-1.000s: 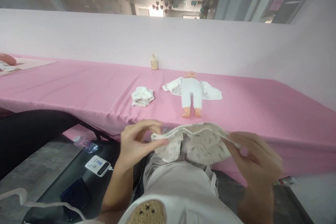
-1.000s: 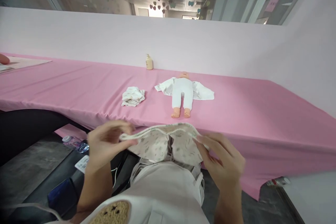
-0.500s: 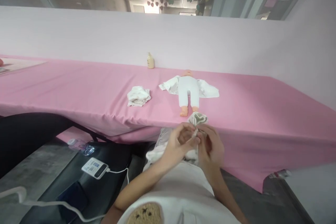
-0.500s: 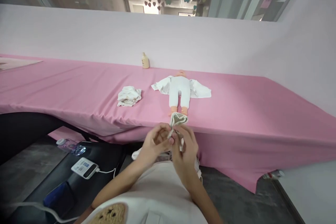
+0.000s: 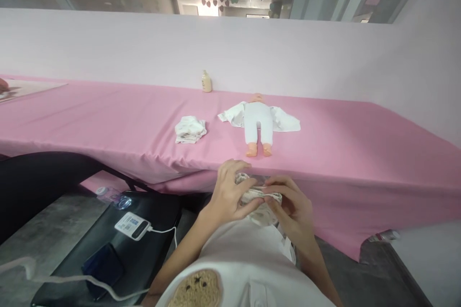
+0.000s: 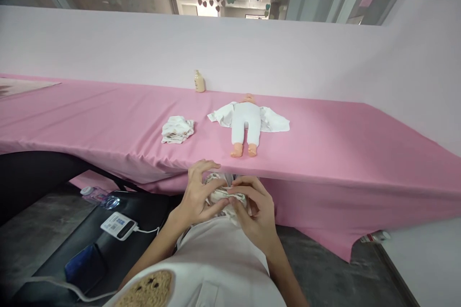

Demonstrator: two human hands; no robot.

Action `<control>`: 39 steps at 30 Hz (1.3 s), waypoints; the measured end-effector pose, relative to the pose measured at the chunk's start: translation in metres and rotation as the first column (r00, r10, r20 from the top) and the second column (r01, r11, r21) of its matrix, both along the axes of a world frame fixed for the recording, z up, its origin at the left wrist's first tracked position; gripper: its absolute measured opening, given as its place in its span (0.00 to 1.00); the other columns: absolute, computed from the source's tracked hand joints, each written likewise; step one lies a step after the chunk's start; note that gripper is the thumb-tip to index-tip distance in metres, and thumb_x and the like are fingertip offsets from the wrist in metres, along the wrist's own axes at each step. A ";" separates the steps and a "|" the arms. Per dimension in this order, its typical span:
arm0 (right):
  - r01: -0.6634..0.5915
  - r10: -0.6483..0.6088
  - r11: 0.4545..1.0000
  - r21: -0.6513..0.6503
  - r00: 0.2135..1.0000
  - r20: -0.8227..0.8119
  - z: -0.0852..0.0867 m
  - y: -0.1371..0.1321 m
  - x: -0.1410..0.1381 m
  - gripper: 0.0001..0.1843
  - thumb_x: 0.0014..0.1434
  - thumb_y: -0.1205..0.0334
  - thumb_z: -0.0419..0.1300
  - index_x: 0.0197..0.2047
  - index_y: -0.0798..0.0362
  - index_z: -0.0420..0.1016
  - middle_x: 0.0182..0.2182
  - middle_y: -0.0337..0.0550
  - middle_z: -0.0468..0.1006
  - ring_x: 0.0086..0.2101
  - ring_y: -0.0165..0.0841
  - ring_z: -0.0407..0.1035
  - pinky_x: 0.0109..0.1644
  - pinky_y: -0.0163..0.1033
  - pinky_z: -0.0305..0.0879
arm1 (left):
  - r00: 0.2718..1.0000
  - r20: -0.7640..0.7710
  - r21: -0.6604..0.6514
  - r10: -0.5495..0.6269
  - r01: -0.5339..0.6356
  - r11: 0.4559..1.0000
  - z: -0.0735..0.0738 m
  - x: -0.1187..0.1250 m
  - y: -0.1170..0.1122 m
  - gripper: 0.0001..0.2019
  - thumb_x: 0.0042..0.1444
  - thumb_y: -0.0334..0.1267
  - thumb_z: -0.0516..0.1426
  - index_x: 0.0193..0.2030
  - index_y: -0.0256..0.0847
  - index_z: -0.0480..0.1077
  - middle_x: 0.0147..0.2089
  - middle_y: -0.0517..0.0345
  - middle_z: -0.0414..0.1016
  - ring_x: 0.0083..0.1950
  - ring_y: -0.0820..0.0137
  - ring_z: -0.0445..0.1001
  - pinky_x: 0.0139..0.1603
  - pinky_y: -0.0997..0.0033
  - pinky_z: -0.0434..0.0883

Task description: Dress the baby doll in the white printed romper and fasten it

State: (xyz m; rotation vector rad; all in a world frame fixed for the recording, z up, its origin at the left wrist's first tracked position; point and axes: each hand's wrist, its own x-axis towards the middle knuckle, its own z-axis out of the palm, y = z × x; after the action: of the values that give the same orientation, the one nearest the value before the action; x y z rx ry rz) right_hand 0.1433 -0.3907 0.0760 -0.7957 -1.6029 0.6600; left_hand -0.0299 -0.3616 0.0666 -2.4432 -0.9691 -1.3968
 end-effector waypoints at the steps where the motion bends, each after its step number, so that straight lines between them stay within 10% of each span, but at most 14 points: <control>1: 0.007 -0.007 1.000 -0.014 1.000 0.011 -0.001 0.001 0.001 0.07 0.56 0.66 0.59 0.37 0.48 0.77 0.39 0.45 0.72 0.40 0.34 0.70 0.40 0.38 0.71 | 1.000 -0.017 -0.045 -0.004 0.003 0.999 -0.002 -0.003 0.002 0.11 0.50 0.43 0.60 0.38 0.39 0.72 0.52 0.43 0.64 0.55 0.54 0.63 0.56 0.48 0.60; 12: 0.129 -0.126 0.991 -0.042 0.990 0.068 -0.010 0.009 0.007 0.08 0.56 0.65 0.60 0.38 0.45 0.78 0.42 0.44 0.72 0.43 0.34 0.70 0.40 0.38 0.71 | 0.991 0.119 -0.468 -0.056 0.106 0.877 -0.017 -0.016 -0.005 0.09 0.54 0.41 0.59 0.40 0.40 0.72 0.54 0.47 0.66 0.56 0.60 0.65 0.56 0.60 0.63; 16: 0.152 -0.143 0.987 -0.052 0.979 0.146 -0.017 0.015 0.008 0.06 0.56 0.64 0.60 0.37 0.46 0.78 0.43 0.44 0.72 0.42 0.34 0.70 0.43 0.38 0.71 | 0.988 0.153 -0.609 0.024 0.075 0.790 -0.022 -0.017 -0.001 0.10 0.60 0.43 0.54 0.37 0.38 0.70 0.37 0.55 0.72 0.39 0.68 0.70 0.43 0.68 0.67; 29: 0.143 -0.116 0.966 -0.215 0.984 0.133 -0.016 0.019 0.025 0.06 0.53 0.59 0.63 0.35 0.48 0.80 0.41 0.44 0.77 0.40 0.35 0.73 0.41 0.39 0.74 | 0.927 0.374 -0.350 0.016 0.125 0.928 -0.028 -0.007 -0.008 0.04 0.52 0.36 0.62 0.34 0.39 0.75 0.37 0.53 0.77 0.39 0.68 0.75 0.43 0.70 0.71; 39: 0.111 -0.129 0.974 -0.197 0.988 -0.082 -0.015 0.011 0.020 0.15 0.51 0.63 0.64 0.43 0.49 0.71 0.35 0.40 0.75 0.36 0.32 0.72 0.42 0.38 0.72 | 0.757 0.645 -0.448 0.104 0.264 0.854 -0.035 -0.004 -0.014 0.20 0.43 0.37 0.67 0.45 0.40 0.73 0.36 0.55 0.79 0.36 0.68 0.77 0.41 0.72 0.74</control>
State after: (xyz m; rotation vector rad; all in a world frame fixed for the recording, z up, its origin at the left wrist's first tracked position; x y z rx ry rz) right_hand 0.1630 -0.3794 0.0610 -0.9808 -1.4079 0.7612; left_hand -0.0342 -0.3755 0.0319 -2.3500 -1.5722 -2.3896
